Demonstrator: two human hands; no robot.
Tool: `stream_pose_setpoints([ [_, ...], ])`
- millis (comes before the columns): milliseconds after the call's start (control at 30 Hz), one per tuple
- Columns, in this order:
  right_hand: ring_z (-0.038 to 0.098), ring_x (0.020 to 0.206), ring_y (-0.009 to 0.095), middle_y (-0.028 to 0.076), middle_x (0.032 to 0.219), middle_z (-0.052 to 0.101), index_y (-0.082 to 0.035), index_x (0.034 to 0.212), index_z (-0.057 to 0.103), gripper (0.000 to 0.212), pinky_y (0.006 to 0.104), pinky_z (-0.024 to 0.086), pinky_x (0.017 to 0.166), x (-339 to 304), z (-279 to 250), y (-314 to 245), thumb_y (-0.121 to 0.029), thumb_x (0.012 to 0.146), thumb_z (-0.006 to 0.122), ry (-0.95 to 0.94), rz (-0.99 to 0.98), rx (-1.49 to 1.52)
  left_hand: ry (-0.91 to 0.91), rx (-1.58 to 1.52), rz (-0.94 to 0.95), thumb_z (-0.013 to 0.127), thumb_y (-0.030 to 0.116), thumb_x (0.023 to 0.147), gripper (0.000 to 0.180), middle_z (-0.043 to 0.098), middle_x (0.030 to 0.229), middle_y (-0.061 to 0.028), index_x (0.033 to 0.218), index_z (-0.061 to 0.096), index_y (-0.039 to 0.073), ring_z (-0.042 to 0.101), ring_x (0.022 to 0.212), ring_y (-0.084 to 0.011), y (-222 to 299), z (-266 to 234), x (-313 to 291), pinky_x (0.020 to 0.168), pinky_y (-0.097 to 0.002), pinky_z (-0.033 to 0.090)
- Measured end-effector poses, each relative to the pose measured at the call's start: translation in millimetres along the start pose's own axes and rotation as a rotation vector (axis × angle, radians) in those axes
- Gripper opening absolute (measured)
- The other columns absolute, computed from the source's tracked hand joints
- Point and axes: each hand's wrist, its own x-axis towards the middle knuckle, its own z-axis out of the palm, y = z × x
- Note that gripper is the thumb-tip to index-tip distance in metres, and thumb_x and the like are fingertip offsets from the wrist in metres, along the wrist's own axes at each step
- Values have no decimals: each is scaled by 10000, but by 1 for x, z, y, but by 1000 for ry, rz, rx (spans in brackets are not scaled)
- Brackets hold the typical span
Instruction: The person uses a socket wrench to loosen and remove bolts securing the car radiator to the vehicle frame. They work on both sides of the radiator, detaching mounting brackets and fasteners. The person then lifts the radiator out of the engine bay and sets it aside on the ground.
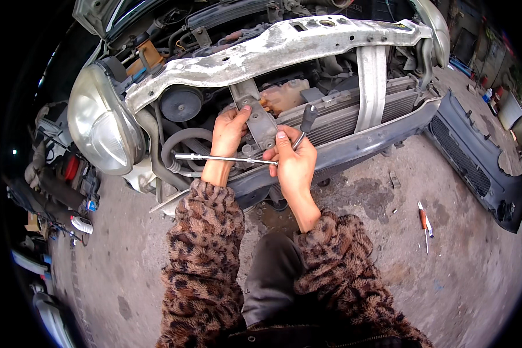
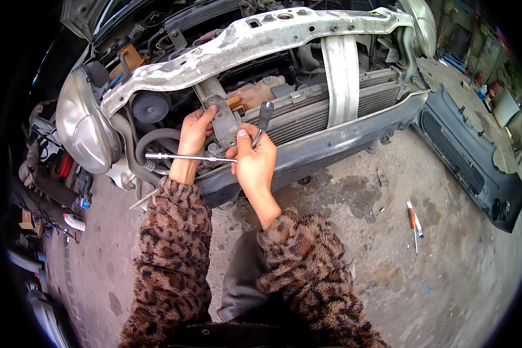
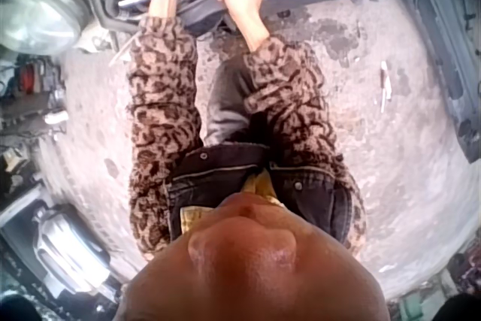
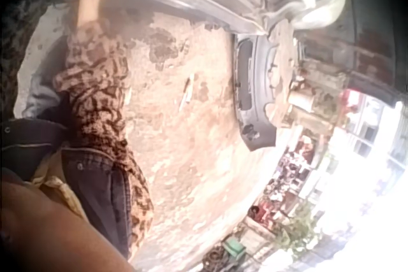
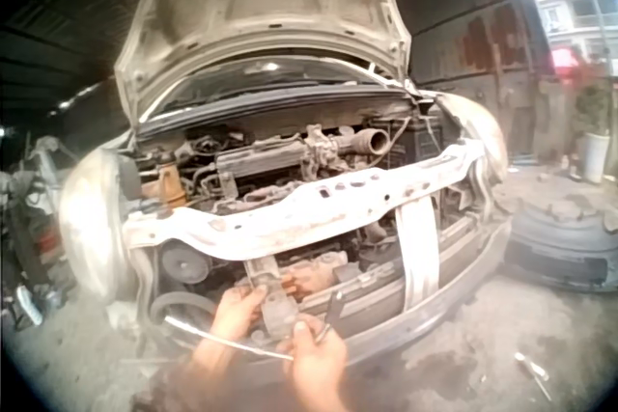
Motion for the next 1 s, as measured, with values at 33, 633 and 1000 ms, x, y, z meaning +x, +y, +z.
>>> stream_pose_setpoints([
  [33,461,395,103,120,622,604,55,1093,563,240,235,346,364,-1,0,-2,-149,970,536,-7,-5,-28,16,8,1,644,291,908,298,448,611,69,715,554,83,349,517,-17,1,1,0,477,-198,265],
  [633,460,381,112,119,604,592,43,1062,568,218,242,352,356,3,0,3,-154,983,517,-8,-8,56,4,-100,-68,702,286,856,300,468,634,46,714,558,65,357,554,-47,6,0,0,532,-198,290],
  [1000,446,374,99,105,584,590,51,1061,578,293,230,321,343,15,-19,-16,-227,977,542,-227,68,-128,-6,-129,-85,636,332,910,328,452,611,64,729,577,66,354,535,-31,-6,-11,6,512,-195,271],
])
